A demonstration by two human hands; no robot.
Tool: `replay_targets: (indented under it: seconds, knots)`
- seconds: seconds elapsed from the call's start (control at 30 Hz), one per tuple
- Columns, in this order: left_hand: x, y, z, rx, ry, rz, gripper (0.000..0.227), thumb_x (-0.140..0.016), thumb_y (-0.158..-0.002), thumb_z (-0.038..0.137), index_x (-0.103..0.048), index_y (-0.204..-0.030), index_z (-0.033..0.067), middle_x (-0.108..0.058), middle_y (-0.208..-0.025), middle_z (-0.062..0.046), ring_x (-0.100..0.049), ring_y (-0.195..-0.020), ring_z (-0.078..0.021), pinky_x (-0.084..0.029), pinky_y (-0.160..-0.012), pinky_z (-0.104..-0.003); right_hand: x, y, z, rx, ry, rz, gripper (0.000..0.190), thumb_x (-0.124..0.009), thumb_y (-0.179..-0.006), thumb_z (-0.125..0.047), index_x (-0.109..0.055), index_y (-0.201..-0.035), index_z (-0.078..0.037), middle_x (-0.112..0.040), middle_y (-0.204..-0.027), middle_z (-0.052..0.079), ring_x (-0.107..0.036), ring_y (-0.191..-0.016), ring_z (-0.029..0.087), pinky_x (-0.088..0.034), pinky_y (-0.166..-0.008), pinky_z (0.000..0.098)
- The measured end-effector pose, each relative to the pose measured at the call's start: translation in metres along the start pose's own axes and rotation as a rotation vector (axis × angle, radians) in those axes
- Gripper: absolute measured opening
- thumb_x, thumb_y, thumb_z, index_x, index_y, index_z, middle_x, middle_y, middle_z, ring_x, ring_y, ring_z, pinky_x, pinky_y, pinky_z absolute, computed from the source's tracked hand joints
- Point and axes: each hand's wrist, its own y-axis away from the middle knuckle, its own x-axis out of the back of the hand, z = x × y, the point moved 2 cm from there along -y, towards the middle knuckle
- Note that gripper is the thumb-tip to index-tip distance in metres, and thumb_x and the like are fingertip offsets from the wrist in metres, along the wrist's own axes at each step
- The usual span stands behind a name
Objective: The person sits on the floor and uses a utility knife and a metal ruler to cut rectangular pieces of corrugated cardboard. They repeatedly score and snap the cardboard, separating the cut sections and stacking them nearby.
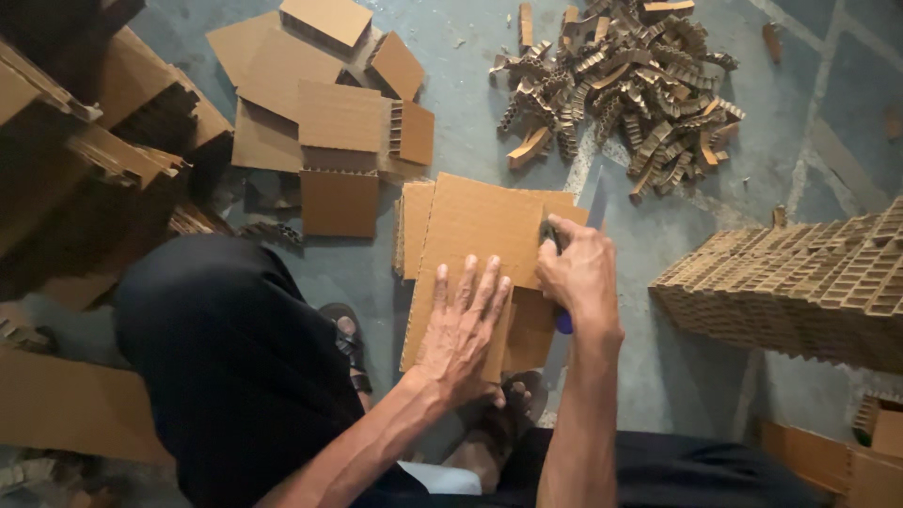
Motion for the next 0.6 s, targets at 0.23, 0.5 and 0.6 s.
replay_targets:
  seconds: [0.23,0.5,0.6]
  knots:
    - [0.002,0.001,0.001,-0.004,-0.037,0.005,0.156,-0.088,-0.044,0.076,-0.015,-0.159,-0.0001,-0.007,-0.166,-0.026,-0.003,-0.152,-0.048,-0.003,-0.119,-0.067,0.006,0.026,0.007,-0.096,0.031,-0.166,0.037,-0.052,-0.087,-0.013,-0.077,-0.113,-0.009,-0.074,-0.066,0.016,-0.074,-0.058,0.022,-0.061,-0.062,0.0365]
    - [-0.002,-0.002,0.001,0.008,0.008,-0.039,0.148,-0.088,-0.048,0.074,-0.021,-0.155,-0.0026,-0.014,-0.164,-0.025,-0.009,-0.152,-0.0455,-0.008,-0.12,-0.068,-0.006,0.13,0.064,-0.11,-0.074,0.167,0.044,-0.062,-0.09,-0.022,-0.067,-0.133,-0.014,-0.077,-0.081,0.019,-0.08,-0.077,0.029,-0.06,-0.074,0.0416]
    - [0.003,-0.032,-0.012,0.024,0.054,0.127,0.13,-0.084,-0.061,0.071,-0.032,-0.156,-0.0008,-0.034,-0.157,-0.024,-0.028,-0.151,-0.0413,-0.02,-0.123,-0.07,-0.019,0.135,0.079,0.035,-0.089,0.505,0.037,-0.07,-0.091,-0.021,-0.07,-0.126,-0.006,-0.071,-0.104,0.021,-0.071,-0.089,0.036,-0.056,-0.074,0.0451]
